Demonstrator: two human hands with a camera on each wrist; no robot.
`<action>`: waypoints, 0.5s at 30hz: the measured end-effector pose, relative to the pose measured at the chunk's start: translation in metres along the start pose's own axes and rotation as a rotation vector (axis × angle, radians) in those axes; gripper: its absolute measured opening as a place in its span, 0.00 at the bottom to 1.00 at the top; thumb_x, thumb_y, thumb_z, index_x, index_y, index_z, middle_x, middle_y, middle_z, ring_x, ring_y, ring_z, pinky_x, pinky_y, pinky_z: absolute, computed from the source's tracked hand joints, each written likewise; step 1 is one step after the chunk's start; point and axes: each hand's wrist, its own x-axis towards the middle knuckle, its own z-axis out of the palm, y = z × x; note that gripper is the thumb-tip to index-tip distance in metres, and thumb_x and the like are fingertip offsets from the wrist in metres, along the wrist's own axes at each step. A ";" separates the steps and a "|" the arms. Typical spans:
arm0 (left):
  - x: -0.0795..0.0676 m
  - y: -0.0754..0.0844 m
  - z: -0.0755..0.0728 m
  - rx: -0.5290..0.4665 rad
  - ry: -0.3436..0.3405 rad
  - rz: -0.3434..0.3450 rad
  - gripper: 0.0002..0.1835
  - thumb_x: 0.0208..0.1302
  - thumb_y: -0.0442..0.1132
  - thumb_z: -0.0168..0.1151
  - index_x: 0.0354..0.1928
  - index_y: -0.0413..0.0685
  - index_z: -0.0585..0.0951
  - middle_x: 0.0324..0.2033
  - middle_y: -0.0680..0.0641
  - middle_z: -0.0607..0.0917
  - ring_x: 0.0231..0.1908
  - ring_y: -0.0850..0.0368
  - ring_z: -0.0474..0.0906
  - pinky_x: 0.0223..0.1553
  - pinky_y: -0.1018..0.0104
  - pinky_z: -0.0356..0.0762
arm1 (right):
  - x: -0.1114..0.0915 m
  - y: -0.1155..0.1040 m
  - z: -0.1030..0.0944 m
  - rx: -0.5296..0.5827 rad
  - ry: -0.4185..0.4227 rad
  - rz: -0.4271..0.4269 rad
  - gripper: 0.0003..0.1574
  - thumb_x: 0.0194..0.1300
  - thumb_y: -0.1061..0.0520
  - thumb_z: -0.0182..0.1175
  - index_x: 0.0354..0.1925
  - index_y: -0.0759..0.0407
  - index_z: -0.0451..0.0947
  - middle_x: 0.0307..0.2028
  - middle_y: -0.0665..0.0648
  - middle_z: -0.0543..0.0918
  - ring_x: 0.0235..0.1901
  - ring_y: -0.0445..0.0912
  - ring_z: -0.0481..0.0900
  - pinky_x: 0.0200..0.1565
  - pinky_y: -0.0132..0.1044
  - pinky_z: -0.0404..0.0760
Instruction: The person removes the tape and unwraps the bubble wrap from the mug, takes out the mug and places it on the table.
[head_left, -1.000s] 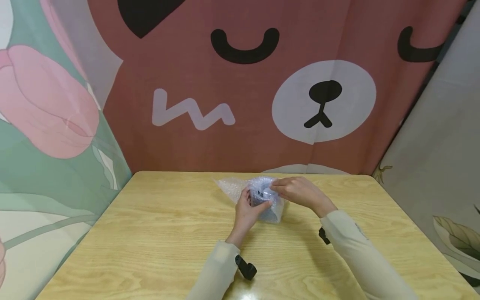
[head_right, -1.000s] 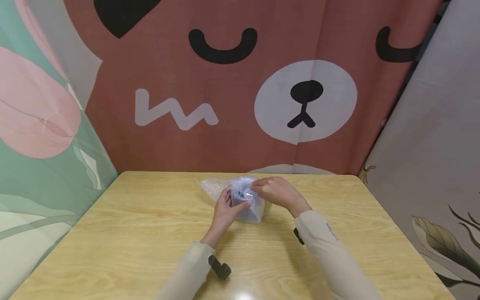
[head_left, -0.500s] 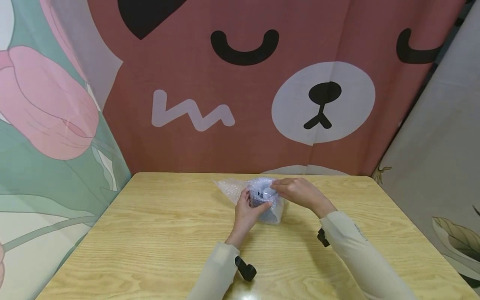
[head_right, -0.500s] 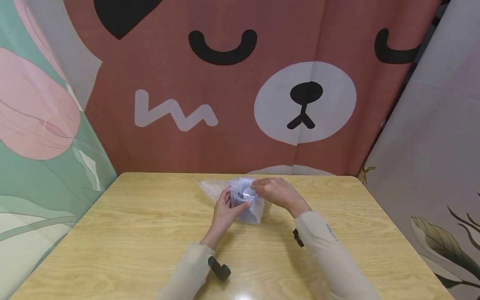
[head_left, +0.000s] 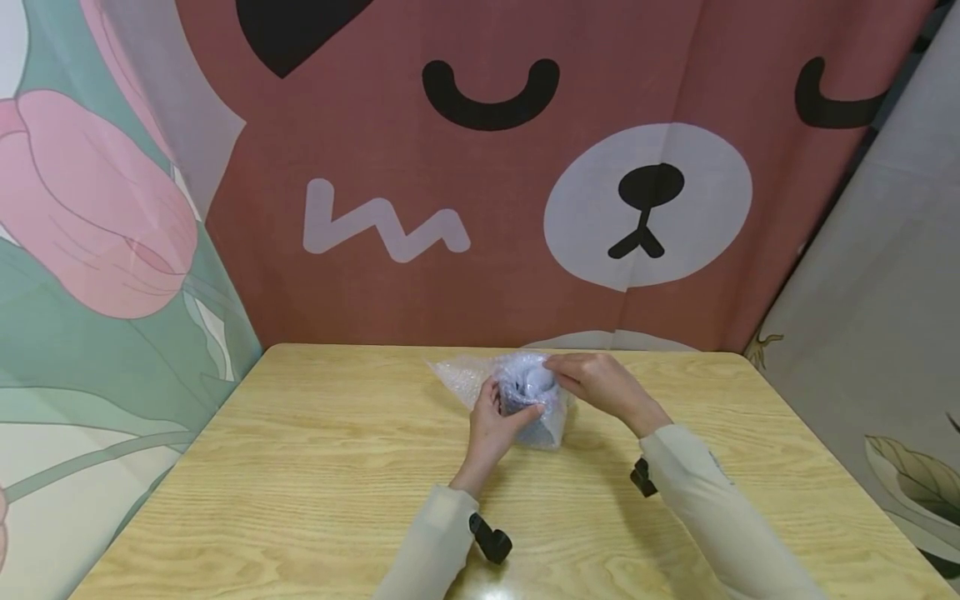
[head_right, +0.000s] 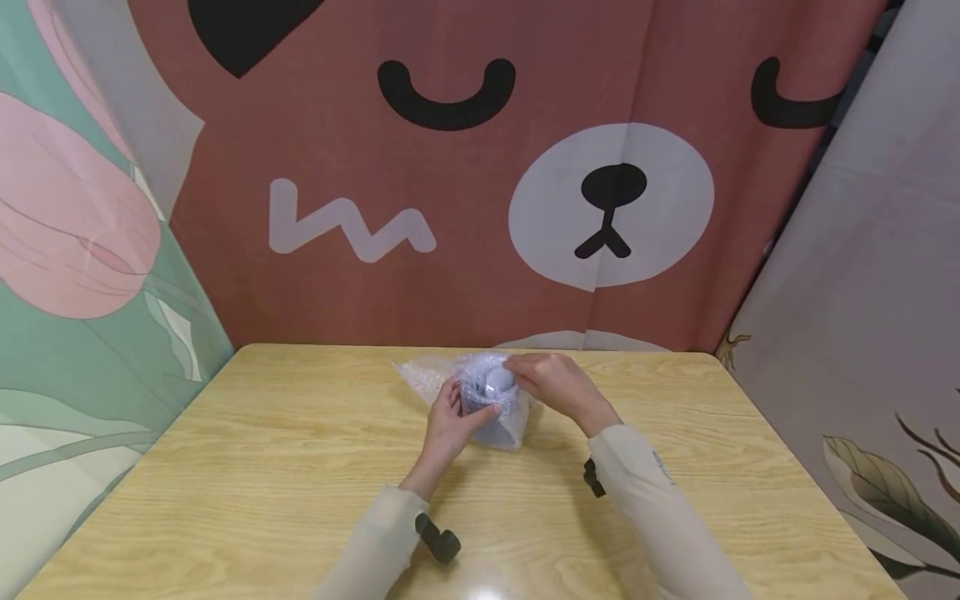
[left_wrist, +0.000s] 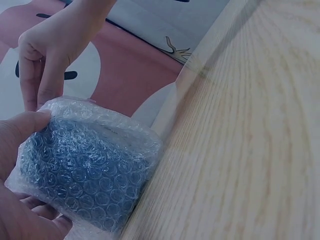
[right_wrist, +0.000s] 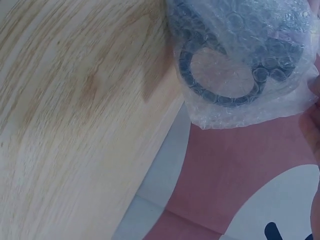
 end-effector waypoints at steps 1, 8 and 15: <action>0.000 0.000 0.000 0.002 0.001 0.001 0.48 0.53 0.44 0.76 0.70 0.36 0.59 0.67 0.34 0.64 0.67 0.41 0.59 0.66 0.53 0.61 | 0.000 0.000 0.000 0.002 0.003 0.007 0.16 0.54 0.69 0.69 0.44 0.66 0.85 0.41 0.60 0.86 0.39 0.51 0.85 0.37 0.42 0.85; 0.002 -0.001 0.000 -0.007 -0.008 0.010 0.48 0.53 0.43 0.76 0.71 0.38 0.60 0.68 0.35 0.64 0.68 0.43 0.59 0.66 0.55 0.61 | 0.001 0.001 0.001 0.055 0.042 0.099 0.16 0.55 0.69 0.69 0.44 0.65 0.85 0.40 0.59 0.87 0.38 0.51 0.86 0.36 0.42 0.85; 0.003 -0.002 0.000 -0.001 -0.008 0.022 0.47 0.53 0.42 0.76 0.71 0.36 0.60 0.67 0.35 0.65 0.68 0.44 0.59 0.66 0.55 0.60 | 0.002 0.003 0.003 0.076 0.057 0.098 0.15 0.56 0.69 0.69 0.44 0.66 0.85 0.40 0.59 0.87 0.38 0.50 0.85 0.37 0.41 0.85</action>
